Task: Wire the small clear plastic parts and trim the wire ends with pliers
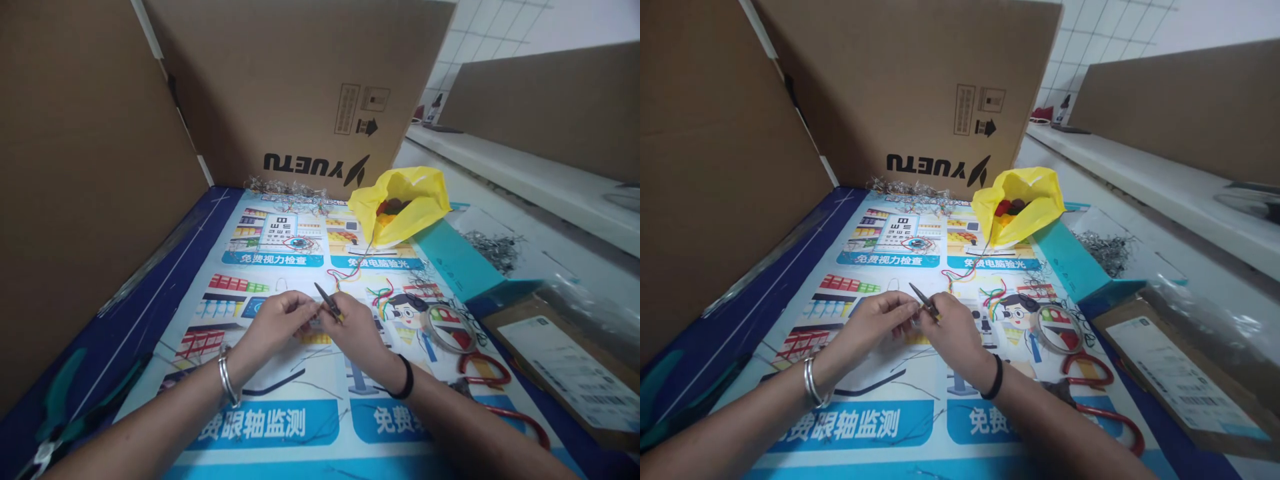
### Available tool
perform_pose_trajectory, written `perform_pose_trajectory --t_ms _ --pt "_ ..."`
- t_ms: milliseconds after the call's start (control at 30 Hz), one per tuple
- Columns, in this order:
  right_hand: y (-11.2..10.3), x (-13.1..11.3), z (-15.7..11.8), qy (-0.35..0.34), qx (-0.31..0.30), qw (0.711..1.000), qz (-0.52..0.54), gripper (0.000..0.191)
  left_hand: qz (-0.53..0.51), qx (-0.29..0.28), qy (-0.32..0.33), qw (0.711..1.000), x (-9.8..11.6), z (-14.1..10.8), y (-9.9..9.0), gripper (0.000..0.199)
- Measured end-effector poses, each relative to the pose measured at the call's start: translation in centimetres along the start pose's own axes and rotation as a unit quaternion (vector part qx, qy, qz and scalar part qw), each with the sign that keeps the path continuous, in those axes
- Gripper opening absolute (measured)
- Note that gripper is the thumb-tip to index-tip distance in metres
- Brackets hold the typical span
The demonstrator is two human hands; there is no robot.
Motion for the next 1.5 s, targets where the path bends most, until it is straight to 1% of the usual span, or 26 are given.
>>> perform_pose_trajectory --t_ms 100,167,300,400,467,500,567,600,633,700,733,800,900,1067,1267,1500 --pt "0.3 -0.4 -0.1 -0.041 -0.003 0.999 -0.031 0.010 0.017 0.035 -0.004 0.999 -0.4 0.1 -0.2 0.020" --pt "0.4 -0.4 -0.2 -0.052 -0.009 0.998 -0.044 0.011 0.028 0.045 -0.001 0.999 -0.7 0.2 -0.3 0.018" --pt "0.8 -0.3 -0.4 -0.075 -0.036 0.995 -0.053 0.013 0.023 0.009 0.032 0.999 -1.0 0.6 0.0 0.016" --pt "0.8 -0.6 -0.4 -0.091 -0.049 0.994 -0.044 0.014 0.064 0.010 0.053 0.996 -1.0 0.6 0.0 0.017" --pt "0.6 -0.7 -0.2 -0.078 -0.058 0.995 -0.025 0.017 0.104 0.034 0.066 0.992 -0.7 0.4 -0.4 0.018" --pt "0.4 -0.7 -0.1 -0.058 -0.068 0.996 -0.007 0.019 0.121 0.055 0.070 0.989 -0.5 0.3 -0.7 0.018" --pt "0.1 -0.4 0.1 0.007 -0.100 0.993 0.057 0.024 0.142 0.105 0.073 0.982 0.0 0.1 -1.5 0.019" --pt "0.1 -0.3 0.0 0.045 -0.126 0.985 0.108 0.028 0.144 0.130 0.071 0.978 0.2 0.0 -1.9 0.019" --pt "0.1 -0.2 -0.1 0.081 -0.152 0.970 0.169 0.032 0.141 0.151 0.067 0.976 0.3 -0.1 -2.2 0.019" --pt "0.4 -0.1 -0.7 0.149 -0.194 0.929 0.277 0.040 0.128 0.178 0.061 0.974 0.5 -0.2 -2.7 0.019" --pt "0.6 -0.1 -1.1 0.171 -0.215 0.909 0.314 0.044 0.125 0.186 0.061 0.973 0.6 -0.3 -2.9 0.019" --pt "1.2 -0.1 -2.0 0.196 -0.251 0.879 0.355 0.048 0.128 0.197 0.070 0.969 0.8 -0.4 -3.0 0.018" --pt "1.8 0.1 -2.9 0.211 -0.273 0.859 0.378 0.050 0.150 0.207 0.096 0.962 1.1 -0.7 -3.0 0.017" --pt "2.1 0.2 -2.9 0.210 -0.252 0.856 0.400 0.049 0.177 0.217 0.119 0.953 1.3 -1.1 -2.9 0.016" --pt "2.0 0.0 -2.7 0.209 -0.237 0.864 0.393 0.048 0.182 0.196 0.152 0.951 1.4 -1.1 -2.5 0.015" --pt "2.1 0.3 -2.8 0.207 -0.226 0.866 0.394 0.046 0.183 0.191 0.149 0.953 1.3 -1.1 -2.4 0.015"
Point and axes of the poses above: each hand's wrist, its own z-axis towards the middle knuckle, its own y-axis out of the palm, x = y × z, the point moved 6 cm from there along z, towards the middle knuckle, and after that the axes turned 12 degrees about z, right-handed, at the moved point
